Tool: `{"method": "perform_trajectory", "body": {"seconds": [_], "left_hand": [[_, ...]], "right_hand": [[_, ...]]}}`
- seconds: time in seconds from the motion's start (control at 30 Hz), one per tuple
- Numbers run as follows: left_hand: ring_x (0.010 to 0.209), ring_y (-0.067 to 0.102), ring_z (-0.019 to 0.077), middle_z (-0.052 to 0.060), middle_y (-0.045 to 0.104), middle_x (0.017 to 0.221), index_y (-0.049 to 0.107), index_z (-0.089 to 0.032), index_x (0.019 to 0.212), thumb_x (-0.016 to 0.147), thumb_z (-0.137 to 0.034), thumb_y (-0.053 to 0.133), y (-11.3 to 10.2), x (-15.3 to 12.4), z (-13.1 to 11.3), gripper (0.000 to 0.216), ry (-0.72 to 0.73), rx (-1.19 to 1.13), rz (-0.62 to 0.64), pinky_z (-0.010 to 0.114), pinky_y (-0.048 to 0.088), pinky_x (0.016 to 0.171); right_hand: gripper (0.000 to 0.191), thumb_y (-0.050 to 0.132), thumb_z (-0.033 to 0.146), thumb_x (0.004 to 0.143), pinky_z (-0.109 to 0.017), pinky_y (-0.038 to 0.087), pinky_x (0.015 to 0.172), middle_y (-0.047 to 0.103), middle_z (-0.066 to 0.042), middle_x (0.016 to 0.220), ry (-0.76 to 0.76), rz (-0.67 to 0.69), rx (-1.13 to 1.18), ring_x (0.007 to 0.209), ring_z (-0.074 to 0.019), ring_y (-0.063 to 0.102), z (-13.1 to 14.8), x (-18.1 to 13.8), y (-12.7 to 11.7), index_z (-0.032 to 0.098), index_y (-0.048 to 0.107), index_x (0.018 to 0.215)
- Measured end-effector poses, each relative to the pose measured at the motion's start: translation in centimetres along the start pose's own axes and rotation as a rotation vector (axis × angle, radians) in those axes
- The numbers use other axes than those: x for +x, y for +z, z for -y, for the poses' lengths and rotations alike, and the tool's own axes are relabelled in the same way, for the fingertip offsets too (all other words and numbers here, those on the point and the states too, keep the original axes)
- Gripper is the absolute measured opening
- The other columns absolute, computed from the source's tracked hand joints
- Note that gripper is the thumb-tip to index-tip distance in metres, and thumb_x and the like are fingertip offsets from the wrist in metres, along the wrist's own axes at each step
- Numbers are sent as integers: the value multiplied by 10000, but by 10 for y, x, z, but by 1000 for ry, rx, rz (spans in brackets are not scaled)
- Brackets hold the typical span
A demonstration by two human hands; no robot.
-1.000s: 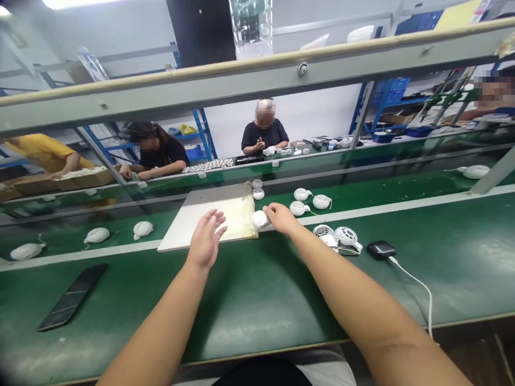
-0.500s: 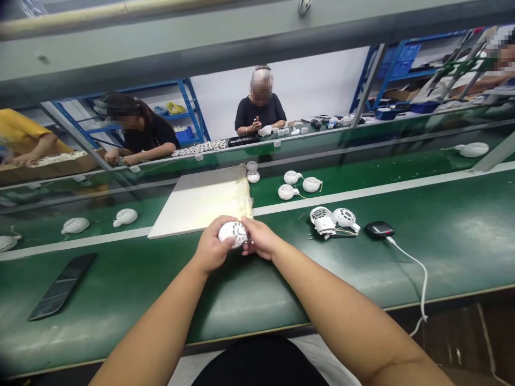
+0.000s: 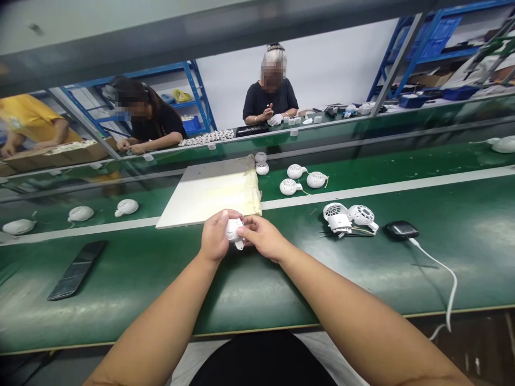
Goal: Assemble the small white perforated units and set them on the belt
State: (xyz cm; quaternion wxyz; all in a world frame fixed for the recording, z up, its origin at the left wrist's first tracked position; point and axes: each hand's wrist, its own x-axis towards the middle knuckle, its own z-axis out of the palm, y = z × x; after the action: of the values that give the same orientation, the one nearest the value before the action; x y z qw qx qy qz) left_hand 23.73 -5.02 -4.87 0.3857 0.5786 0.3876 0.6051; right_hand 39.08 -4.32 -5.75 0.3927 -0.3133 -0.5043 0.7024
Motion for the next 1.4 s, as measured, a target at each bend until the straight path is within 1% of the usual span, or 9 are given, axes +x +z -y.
{"method": "perform_trajectory", "body": {"seconds": [0.23, 0.33, 0.5, 0.93, 1.03, 1.13, 1.2, 1.27, 1.4], "left_hand": [[725, 653, 171, 61, 715, 811, 720, -140, 796, 887, -493, 612, 3, 4, 6, 380, -185, -217, -134, 274, 504, 658], [707, 654, 167, 66, 713, 785, 713, -131, 744, 867, -486, 633, 8, 4, 2, 384, -236, -291, -172, 276, 507, 668], [647, 625, 157, 60, 692, 721, 694, -126, 718, 851, -519, 649, 24, -6, -7, 417, -357, -343, -93, 270, 483, 634], [583, 482, 111, 3, 590, 659, 649, -134, 751, 874, -535, 632, 34, -14, -6, 420, -332, -157, 34, 233, 381, 557], [686, 583, 149, 35, 659, 756, 686, -141, 797, 896, -528, 612, 25, -6, -7, 407, -241, -109, 17, 266, 463, 666], [1047, 634, 224, 93, 705, 1041, 720, -162, 894, 926, -542, 564, 11, 1, -6, 412, -31, -5, -46, 337, 472, 946], [1214, 567, 248, 116, 645, 1244, 702, -183, 1085, 930, -580, 532, 2, 3, -4, 459, 12, 80, -68, 363, 429, 1033], [1178, 581, 257, 136, 611, 1292, 625, -186, 1254, 928, -642, 473, -6, 5, 0, 580, -57, 139, -8, 372, 453, 990], [950, 631, 253, 143, 674, 1093, 619, -127, 1204, 903, -669, 486, -13, 6, -3, 634, -147, 178, 317, 363, 489, 864]], "right_hand": [[538, 830, 333, 709, -293, 549, 715, 628, -30, 1010, 26, 78, -71, 785, -136, 630, -1, -5, -1, 211, 528, 1137], [389, 677, 490, 841, -303, 551, 678, 635, -46, 1004, -44, -71, -171, 772, -152, 633, -1, 0, -7, 209, 558, 1082], [363, 458, 553, 957, -340, 548, 810, 624, -70, 1158, -422, -357, -208, 952, -189, 637, 2, 6, 0, 226, 546, 1088], [375, 347, 481, 1008, -423, 466, 979, 630, -99, 1131, -428, -414, -566, 1070, -235, 598, -6, 0, 7, 206, 502, 1208], [417, 380, 503, 994, -437, 468, 974, 643, -114, 1164, -363, -316, -614, 1081, -247, 610, 0, 4, -2, 194, 503, 1246], [465, 517, 487, 947, -422, 509, 898, 693, -91, 1106, -263, -80, -615, 971, -238, 665, 7, 2, -8, 208, 492, 1318], [628, 656, 465, 866, -448, 506, 923, 692, -97, 1137, -278, -82, -668, 1005, -261, 665, 10, -3, -10, 222, 436, 1402], [764, 749, 432, 788, -513, 438, 1034, 651, -123, 1238, -412, -180, -808, 1154, -310, 601, 13, -6, -12, 229, 412, 1443], [734, 779, 452, 745, -570, 293, 1164, 563, -127, 1384, -667, -159, -904, 1330, -362, 457, 19, -9, -18, 256, 489, 1390]]}}
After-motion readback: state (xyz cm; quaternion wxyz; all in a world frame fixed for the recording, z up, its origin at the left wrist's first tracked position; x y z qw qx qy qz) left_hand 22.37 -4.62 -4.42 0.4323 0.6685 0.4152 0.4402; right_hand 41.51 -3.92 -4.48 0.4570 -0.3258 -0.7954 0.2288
